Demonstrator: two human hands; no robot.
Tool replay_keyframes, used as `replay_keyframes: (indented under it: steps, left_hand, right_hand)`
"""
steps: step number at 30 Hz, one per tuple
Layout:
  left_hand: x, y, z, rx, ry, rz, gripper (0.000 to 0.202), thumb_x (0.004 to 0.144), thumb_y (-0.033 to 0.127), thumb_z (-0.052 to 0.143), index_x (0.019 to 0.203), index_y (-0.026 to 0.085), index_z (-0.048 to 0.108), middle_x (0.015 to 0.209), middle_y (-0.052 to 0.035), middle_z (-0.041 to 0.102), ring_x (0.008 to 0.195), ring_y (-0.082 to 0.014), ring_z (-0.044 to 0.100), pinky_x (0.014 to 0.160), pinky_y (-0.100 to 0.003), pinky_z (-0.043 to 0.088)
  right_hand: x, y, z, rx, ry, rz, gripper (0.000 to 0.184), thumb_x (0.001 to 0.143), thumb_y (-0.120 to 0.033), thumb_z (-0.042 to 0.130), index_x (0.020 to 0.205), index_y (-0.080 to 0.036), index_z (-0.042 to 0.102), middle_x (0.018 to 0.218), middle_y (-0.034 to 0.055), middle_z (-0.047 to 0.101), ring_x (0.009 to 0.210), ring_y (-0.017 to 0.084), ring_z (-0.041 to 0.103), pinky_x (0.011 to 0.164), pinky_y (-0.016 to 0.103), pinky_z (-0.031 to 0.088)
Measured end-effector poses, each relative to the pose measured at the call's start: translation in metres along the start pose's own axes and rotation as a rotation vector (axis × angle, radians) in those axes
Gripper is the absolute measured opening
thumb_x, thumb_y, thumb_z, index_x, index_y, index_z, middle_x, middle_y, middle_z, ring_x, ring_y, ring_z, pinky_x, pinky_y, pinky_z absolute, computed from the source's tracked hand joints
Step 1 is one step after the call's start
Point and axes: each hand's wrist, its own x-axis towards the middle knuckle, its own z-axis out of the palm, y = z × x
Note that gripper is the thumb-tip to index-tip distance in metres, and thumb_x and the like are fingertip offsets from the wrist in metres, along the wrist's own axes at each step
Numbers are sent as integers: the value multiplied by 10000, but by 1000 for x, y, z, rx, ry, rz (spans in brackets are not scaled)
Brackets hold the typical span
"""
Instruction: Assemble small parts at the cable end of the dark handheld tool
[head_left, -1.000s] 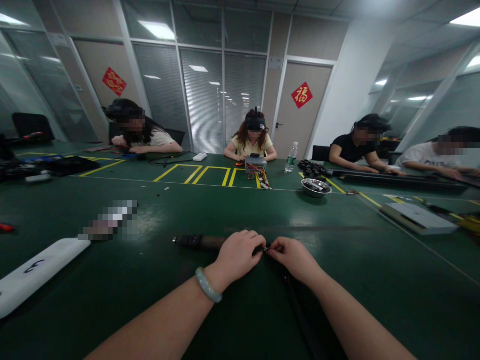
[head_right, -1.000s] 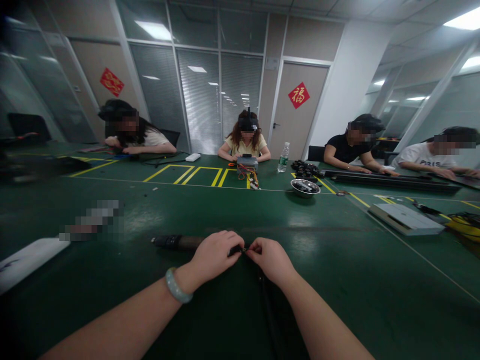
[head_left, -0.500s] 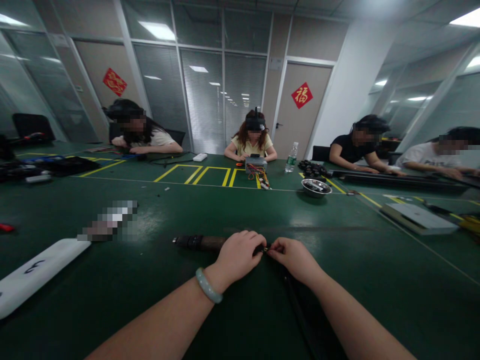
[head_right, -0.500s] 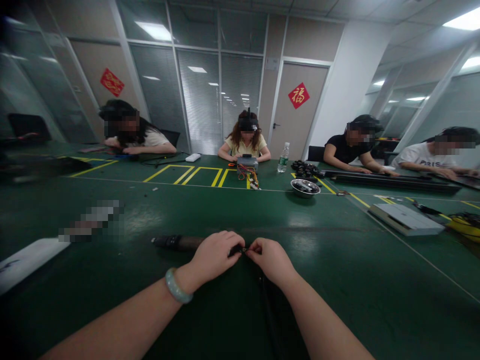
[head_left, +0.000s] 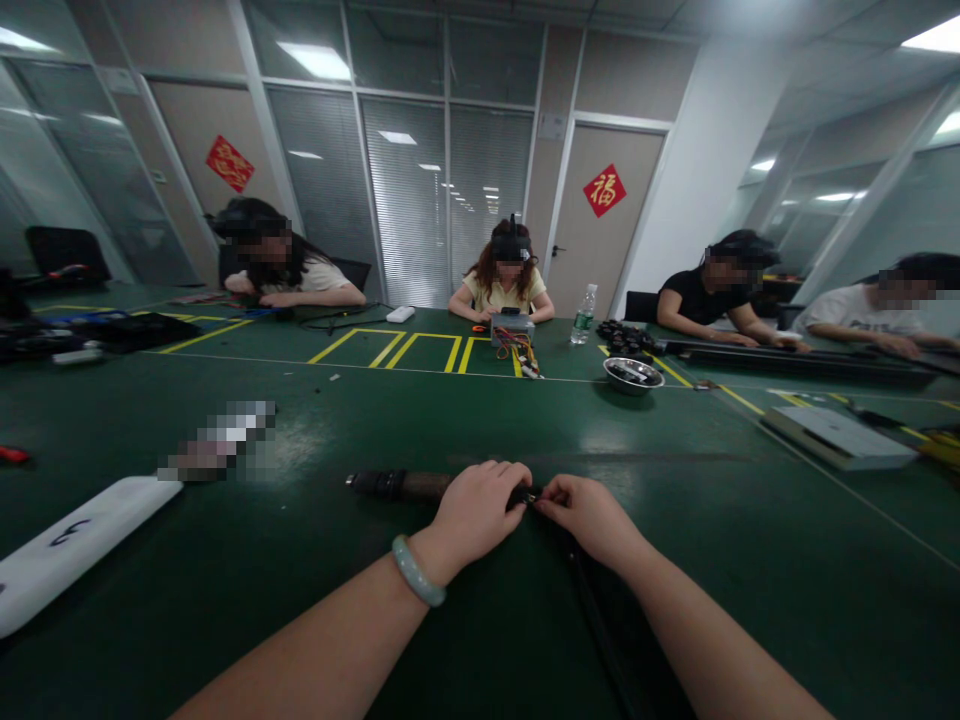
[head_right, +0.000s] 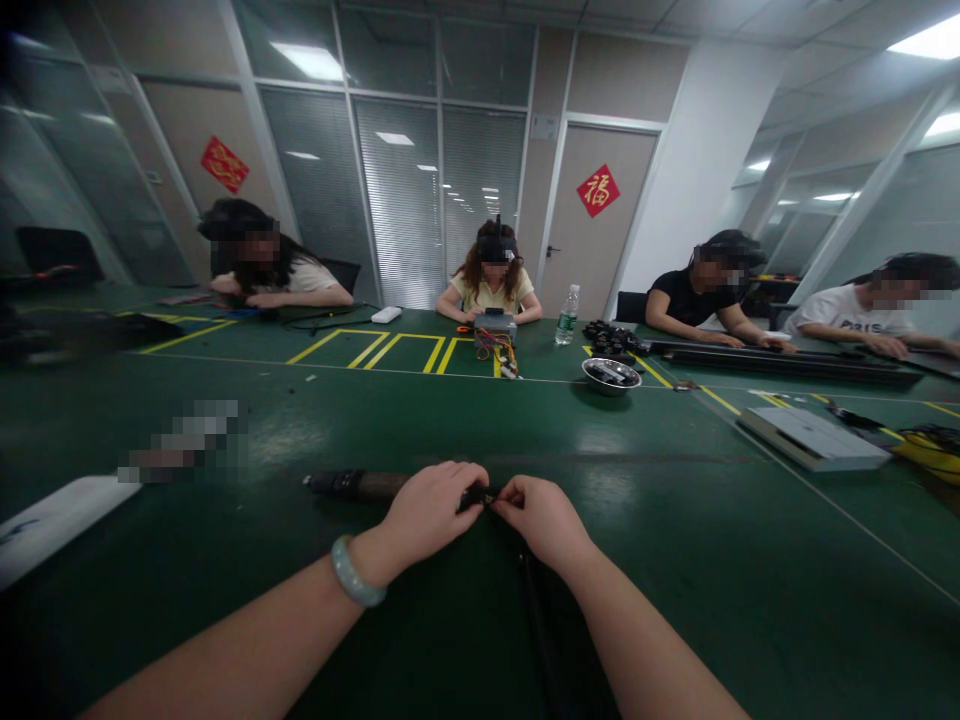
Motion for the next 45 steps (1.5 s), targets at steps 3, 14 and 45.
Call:
replay_keyframes:
  steps: [3, 14, 45]
  left_hand:
    - [0, 1, -1, 7, -20, 10, 147, 855, 238, 578, 1002, 236, 570, 994, -11, 605, 939, -196, 554, 813, -329, 424]
    - [0, 0, 2, 2, -5, -6, 169, 844, 237, 597, 1009, 239, 559, 978, -8, 603, 929, -197, 554, 813, -333, 420]
    - [1, -1, 1, 7, -25, 22, 154, 845, 235, 598, 994, 244, 559, 989, 3, 597, 932, -189, 546, 815, -324, 410]
  right_hand:
    - [0, 0, 0, 5, -10, 10, 134, 823, -316, 608, 802, -210, 688, 754, -1, 692, 675, 141, 601, 573, 228, 363]
    - [0, 0, 0, -5, 2, 0, 130, 820, -314, 607, 804, -213, 688, 749, -2, 690, 668, 140, 600, 575, 228, 360]
    - [3, 5, 3, 8, -5, 2, 138, 813, -323, 615, 807, -208, 689, 736, -3, 690, 664, 138, 600, 565, 225, 357]
